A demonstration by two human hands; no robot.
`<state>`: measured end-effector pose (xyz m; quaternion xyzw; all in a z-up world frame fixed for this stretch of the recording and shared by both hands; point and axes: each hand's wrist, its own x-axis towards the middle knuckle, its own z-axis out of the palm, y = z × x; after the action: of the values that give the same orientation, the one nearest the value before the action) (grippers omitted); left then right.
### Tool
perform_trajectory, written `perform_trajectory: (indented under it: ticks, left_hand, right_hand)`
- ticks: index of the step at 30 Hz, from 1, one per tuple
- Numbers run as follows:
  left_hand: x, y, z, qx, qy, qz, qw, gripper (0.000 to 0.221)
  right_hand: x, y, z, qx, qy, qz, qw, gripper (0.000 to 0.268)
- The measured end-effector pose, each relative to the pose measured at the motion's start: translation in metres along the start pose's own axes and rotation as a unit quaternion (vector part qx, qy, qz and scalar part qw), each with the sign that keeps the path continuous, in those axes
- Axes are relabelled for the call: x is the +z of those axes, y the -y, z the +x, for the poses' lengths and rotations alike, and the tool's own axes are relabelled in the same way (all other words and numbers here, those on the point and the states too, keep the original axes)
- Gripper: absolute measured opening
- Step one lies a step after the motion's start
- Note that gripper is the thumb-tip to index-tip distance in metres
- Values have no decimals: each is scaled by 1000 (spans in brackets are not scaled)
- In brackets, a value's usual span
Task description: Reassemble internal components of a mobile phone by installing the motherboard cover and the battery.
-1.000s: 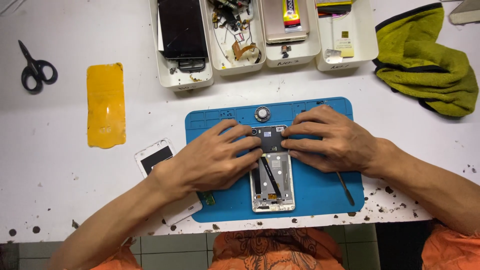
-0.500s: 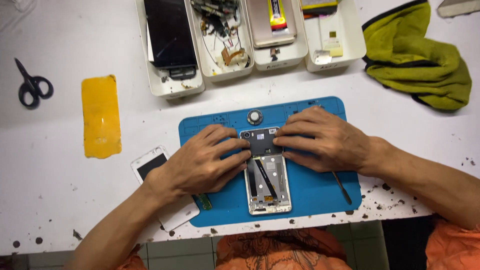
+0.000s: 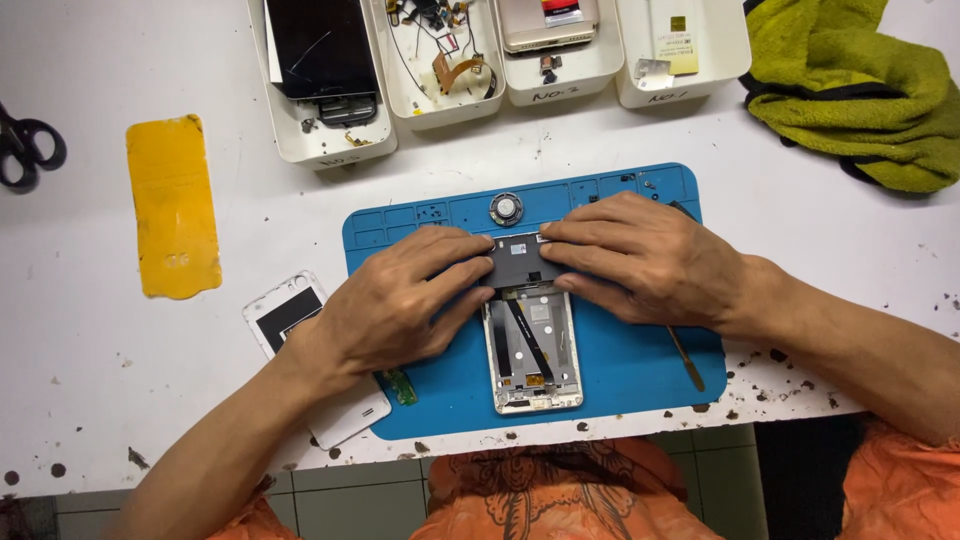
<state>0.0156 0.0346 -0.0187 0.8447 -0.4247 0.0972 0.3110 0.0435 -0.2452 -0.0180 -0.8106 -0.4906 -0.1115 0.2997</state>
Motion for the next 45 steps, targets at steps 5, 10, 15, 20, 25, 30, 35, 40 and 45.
perform_trajectory:
  ticks: [5,10,15,20,25,30,35,40,45]
  left_hand:
    - [-9,-3,6,-18,-1,-16,1000,15]
    - [-8,-1,5,-38,-4,-44,998,16]
    - [-12,-2,6,-64,8,-61,996,20]
    - [-14,-3,6,-62,20,-69,996,25]
    - [-12,0,5,-62,20,-85,994,27]
    - [-14,-2,9,-92,14,-142,986,32]
    - [-13,-7,9,-100,-7,-159,982,31]
    - [-7,-9,5,-99,-19,-146,984,28]
    - [-4,-9,3,-92,-44,-110,989,23]
  right_hand:
    - [-4,1,3,18,-1,27,999,17]
    - [-4,1,4,26,-2,40,999,17]
    - [-6,3,6,34,5,35,999,19]
    - [-7,2,4,44,16,45,998,19]
    - [-7,5,8,72,29,60,995,28]
    - [-10,6,9,96,55,85,990,34]
    - [-6,2,5,95,46,94,990,38]
    - [-4,1,3,96,45,98,990,45]
    - [-7,2,7,116,26,135,984,42]
